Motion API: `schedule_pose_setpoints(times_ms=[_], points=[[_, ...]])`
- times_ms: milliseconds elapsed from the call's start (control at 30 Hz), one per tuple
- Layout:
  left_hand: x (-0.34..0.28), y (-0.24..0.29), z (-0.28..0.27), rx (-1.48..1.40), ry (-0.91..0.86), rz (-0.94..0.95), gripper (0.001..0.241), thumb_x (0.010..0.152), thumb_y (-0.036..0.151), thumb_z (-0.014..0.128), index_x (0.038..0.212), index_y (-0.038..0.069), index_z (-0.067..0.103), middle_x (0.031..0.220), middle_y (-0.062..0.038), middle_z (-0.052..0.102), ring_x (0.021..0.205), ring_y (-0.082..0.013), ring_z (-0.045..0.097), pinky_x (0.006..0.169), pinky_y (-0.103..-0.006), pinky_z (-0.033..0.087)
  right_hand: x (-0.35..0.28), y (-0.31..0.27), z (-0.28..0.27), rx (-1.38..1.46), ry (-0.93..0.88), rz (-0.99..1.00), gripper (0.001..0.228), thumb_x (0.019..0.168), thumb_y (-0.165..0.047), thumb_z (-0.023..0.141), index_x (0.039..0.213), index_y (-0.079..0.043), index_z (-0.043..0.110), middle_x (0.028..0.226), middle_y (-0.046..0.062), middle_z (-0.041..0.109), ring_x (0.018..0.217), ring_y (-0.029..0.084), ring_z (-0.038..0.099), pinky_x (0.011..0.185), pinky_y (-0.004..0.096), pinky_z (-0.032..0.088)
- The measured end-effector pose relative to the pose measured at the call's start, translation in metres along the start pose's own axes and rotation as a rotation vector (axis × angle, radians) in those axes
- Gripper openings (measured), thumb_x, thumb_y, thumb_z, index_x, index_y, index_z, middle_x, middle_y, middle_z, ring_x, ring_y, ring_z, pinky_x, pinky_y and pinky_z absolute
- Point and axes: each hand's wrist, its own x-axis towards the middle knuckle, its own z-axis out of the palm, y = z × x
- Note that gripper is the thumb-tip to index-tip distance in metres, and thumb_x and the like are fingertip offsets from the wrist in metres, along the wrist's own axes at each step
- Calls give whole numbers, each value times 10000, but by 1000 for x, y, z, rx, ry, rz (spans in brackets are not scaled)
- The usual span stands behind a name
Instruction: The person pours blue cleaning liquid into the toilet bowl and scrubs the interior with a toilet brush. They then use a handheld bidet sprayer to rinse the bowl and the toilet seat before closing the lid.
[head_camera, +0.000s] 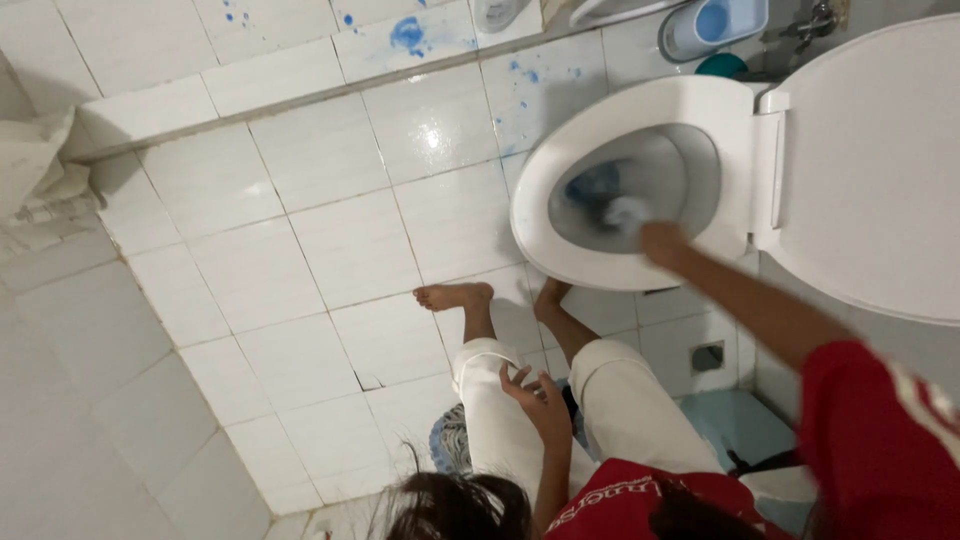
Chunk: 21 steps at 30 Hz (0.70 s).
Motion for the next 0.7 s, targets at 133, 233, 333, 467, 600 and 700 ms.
schedule_pose_setpoints(times_ms=[133,233,333,467,600,700], points=[[-4,-15,-1,19,-34,-8,605,924,212,513,1452,140,226,1157,-85,536,811,-205,566,627,-356,522,-92,-138,-172,281,-201,-91,227,851,-81,515,629,-37,535,547,55,474,488,171,449,492,313,363],[3,-17,7,53,-47,26,620,921,290,513,1454,147,229,1168,-96,552,792,-208,589,629,-370,525,-82,-126,-196,545,-208,57,369,940,-164,493,1255,13,569,913,157,668,577,248,603,480,347,459],[-3,-11,5,63,-55,24,619,926,300,500,1447,120,217,1157,-85,531,767,-196,580,579,-348,517,-75,-90,-158,887,-71,304,561,937,-239,469,1473,-92,389,1309,174,550,854,322,657,710,397,531],[-2,-6,9,33,-60,47,569,933,228,493,1430,132,231,1133,-92,523,765,-188,572,591,-340,511,-54,-84,-119,1006,305,400,286,857,-92,470,606,-133,337,544,14,346,487,164,345,472,359,260],[-5,-13,8,57,-82,59,583,938,224,494,1443,122,222,1118,-84,525,733,-165,568,558,-322,490,6,-126,-39,57,90,-73,312,738,-279,783,1022,-172,712,1379,131,495,1162,316,522,906,425,460],[-7,-12,10,51,-90,29,604,931,210,496,1459,141,210,1131,-73,524,771,-169,570,588,-326,500,-135,-167,-166,1217,14,250,580,914,-157,503,1470,-73,359,1321,173,548,881,244,624,620,308,540]])
